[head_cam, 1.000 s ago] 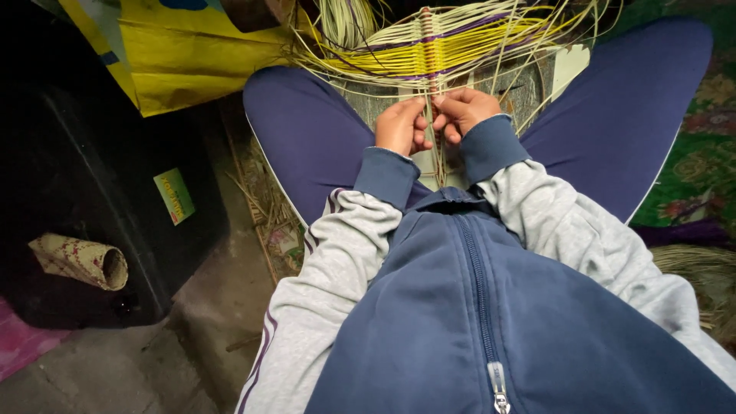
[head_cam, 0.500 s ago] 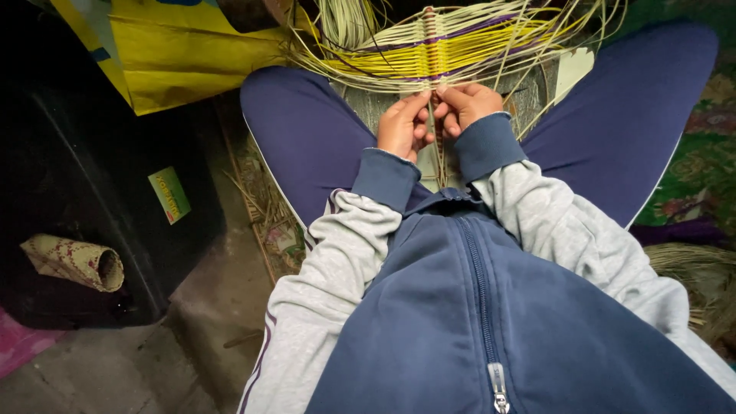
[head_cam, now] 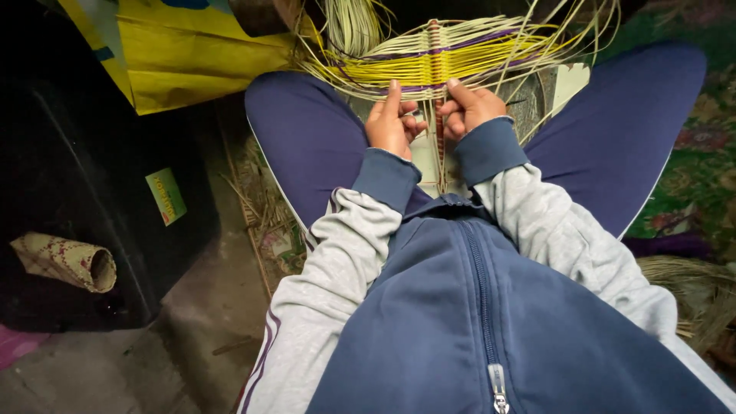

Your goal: Weaving thin straw or grass strips into a pattern on a wooden frame to create a mat or seat.

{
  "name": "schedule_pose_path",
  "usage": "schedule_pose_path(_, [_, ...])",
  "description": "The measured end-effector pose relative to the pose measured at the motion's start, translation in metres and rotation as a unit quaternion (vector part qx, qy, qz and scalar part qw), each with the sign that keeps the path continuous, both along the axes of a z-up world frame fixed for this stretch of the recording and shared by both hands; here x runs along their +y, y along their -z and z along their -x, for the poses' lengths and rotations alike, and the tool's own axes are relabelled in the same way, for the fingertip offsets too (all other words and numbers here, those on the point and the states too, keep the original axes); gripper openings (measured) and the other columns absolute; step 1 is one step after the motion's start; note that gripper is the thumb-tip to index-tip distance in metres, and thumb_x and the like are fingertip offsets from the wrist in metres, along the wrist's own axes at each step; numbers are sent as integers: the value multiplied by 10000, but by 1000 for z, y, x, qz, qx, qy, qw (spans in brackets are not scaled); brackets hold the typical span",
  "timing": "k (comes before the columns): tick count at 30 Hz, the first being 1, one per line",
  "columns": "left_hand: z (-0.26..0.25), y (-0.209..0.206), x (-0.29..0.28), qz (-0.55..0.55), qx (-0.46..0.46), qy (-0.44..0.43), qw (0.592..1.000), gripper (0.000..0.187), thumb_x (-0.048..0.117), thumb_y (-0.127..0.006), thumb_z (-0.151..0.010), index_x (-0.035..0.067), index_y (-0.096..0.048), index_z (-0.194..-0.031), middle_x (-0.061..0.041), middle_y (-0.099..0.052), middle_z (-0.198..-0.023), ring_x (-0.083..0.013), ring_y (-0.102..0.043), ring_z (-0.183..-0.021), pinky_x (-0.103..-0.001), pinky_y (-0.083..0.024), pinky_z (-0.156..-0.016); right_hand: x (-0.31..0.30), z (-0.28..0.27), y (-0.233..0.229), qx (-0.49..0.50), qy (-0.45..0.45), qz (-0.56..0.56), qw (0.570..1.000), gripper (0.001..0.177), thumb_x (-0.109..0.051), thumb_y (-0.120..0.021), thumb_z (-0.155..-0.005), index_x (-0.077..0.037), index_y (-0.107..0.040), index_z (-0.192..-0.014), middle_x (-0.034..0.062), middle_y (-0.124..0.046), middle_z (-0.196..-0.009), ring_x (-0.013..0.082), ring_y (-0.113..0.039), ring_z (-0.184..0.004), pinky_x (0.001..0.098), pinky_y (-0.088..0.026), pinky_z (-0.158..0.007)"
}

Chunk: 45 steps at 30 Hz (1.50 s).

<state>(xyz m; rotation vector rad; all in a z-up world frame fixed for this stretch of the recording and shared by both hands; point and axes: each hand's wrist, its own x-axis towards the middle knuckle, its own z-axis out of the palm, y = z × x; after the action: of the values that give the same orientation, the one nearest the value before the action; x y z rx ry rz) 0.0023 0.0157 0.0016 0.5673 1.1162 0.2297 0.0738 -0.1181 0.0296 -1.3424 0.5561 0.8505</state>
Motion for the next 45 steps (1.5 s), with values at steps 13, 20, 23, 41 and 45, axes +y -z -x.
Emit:
schedule_pose_path(13, [1, 3, 11, 41, -75, -39, 996, 309, 305, -714, -934, 53, -591, -1067, -17, -582, -751, -48, -435, -473, -272, -535, -490, -136, -88, -19, -216, 294, 25, 931, 158, -49, -789, -984, -79, -634, -1004, 41, -602, -653, 117, -450, -441, 245, -282, -349])
schedule_pose_path(20, [-2, 0, 11, 40, -43, -5, 998, 324, 405, -672, -946, 102, -611, -1044, 2, -554, -700, -70, -442, -479, -297, -496, -472, -252, -89, 7, -239, 423, -136, 864, 465, -438, -639, -825, -42, -734, -1049, 40, -634, -809, 149, -507, -644, 272, -418, -634])
schedule_pose_path(23, [-6, -11, 10, 22, -4, 28, 999, 365, 430, -680, -919, 80, -625, -1008, -8, -556, -660, -83, -442, -453, -301, -463, -418, -144, -45, -60, -223, 379, -93, 893, 343, -373, -650, -808, -61, -659, -951, 60, -644, -877, 217, -633, -763, 345, -519, -672])
schedule_pose_path(41, [-6, -26, 44, -7, -31, -77, 997, 285, 304, -673, -958, 226, -467, -777, 71, -402, -642, -66, -390, -423, -256, -478, -420, -30, 0, 10, 21, 75, -144, 987, 170, -292, -735, -962, -211, -587, -987, 181, -689, -755, 224, -497, -410, 352, -394, -422])
schedule_pose_path(45, [3, -51, 80, -72, -74, -178, 979, 303, 304, -658, -994, 184, -506, -760, 64, -435, -642, -70, -393, -456, -245, -430, -460, -32, -4, 18, 23, 79, -153, 985, 220, -245, -752, -960, -193, -543, -916, 195, -725, -825, 260, -598, -472, 340, -427, -433])
